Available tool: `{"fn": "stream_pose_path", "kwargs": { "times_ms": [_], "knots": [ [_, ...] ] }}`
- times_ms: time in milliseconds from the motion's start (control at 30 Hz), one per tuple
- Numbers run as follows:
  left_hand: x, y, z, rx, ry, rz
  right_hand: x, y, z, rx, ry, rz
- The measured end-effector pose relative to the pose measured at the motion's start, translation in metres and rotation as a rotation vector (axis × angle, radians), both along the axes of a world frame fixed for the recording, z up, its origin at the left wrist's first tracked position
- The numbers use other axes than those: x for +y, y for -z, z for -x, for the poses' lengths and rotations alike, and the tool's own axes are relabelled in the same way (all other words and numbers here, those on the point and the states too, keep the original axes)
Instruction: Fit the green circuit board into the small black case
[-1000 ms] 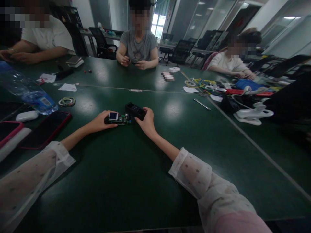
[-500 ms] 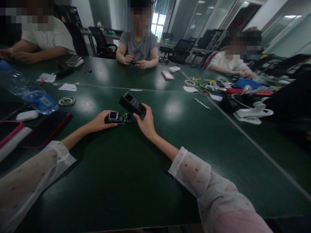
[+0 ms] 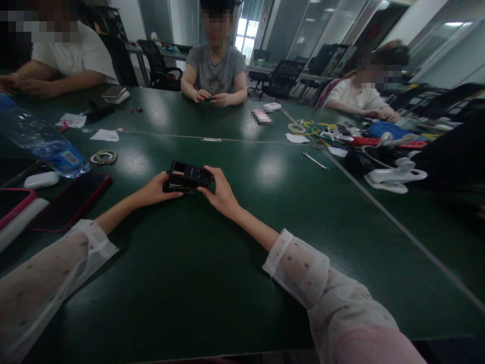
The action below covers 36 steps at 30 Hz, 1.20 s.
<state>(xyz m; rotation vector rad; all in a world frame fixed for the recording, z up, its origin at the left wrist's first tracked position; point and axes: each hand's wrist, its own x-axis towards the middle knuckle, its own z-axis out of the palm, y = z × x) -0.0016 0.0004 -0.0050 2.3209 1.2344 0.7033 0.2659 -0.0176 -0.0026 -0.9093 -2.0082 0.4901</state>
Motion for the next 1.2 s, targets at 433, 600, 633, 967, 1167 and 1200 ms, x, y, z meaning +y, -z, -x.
{"fn": "stream_pose_path", "kwargs": {
  "times_ms": [433, 600, 633, 967, 1167, 1200],
  "knots": [
    [0.001, 0.0031, 0.0008, -0.029, -0.035, 0.035, 0.0053, 0.0035, -0.0009, -0.138, -0.045, -0.02],
    [-0.0012, -0.0015, -0.0002, 0.01, -0.002, -0.003, 0.0066, 0.0044, 0.0004, -0.224, -0.107, 0.033],
    [-0.0015, -0.0016, -0.0005, 0.01, -0.004, -0.002, 0.0066, 0.0042, 0.0006, -0.231, -0.108, 0.042],
    [-0.0028, -0.0038, -0.0011, 0.032, -0.017, 0.008, 0.0062, 0.0051, 0.0, -0.208, -0.104, 0.063],
    [-0.0036, -0.0048, -0.002, 0.038, -0.022, 0.019, 0.0059, 0.0052, -0.0006, -0.236, -0.099, 0.06],
    [-0.0036, -0.0047, -0.002, 0.036, -0.024, 0.018, 0.0059, 0.0053, -0.0006, -0.237, -0.098, 0.06]
  ]
}}
